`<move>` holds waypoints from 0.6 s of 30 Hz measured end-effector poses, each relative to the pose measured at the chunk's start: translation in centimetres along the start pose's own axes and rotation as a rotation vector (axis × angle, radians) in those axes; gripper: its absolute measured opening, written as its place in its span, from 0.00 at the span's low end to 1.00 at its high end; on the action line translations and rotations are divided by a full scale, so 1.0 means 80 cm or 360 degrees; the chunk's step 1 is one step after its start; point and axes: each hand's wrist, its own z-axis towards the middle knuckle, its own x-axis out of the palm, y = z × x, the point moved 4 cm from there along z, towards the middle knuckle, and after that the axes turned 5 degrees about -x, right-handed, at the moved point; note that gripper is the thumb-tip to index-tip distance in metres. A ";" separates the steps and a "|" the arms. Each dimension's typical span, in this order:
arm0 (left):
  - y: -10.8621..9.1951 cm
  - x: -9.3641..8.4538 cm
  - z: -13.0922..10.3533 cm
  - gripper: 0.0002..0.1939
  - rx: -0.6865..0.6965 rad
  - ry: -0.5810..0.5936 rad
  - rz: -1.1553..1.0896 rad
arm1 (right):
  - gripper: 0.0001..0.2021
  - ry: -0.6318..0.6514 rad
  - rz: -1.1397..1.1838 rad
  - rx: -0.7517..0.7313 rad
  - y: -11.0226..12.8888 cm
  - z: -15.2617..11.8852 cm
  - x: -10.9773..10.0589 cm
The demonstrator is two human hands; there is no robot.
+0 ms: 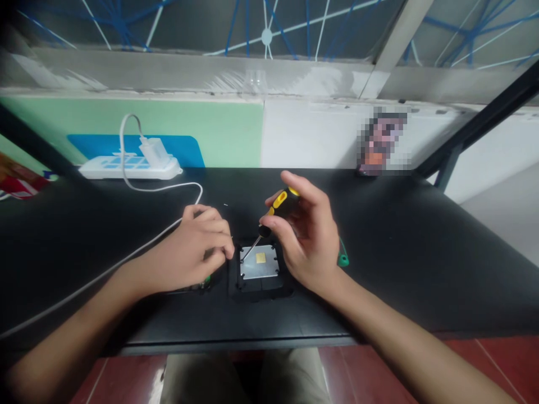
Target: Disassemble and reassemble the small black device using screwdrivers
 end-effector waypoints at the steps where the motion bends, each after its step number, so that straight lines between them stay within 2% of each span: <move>1: 0.000 0.000 0.000 0.14 0.0007 0.0001 -0.0002 | 0.27 -0.0003 0.0006 0.0002 0.000 0.000 0.000; 18: -0.002 0.005 -0.001 0.11 -0.0035 -0.0008 -0.0011 | 0.27 0.0078 0.0005 0.0000 0.001 -0.002 0.001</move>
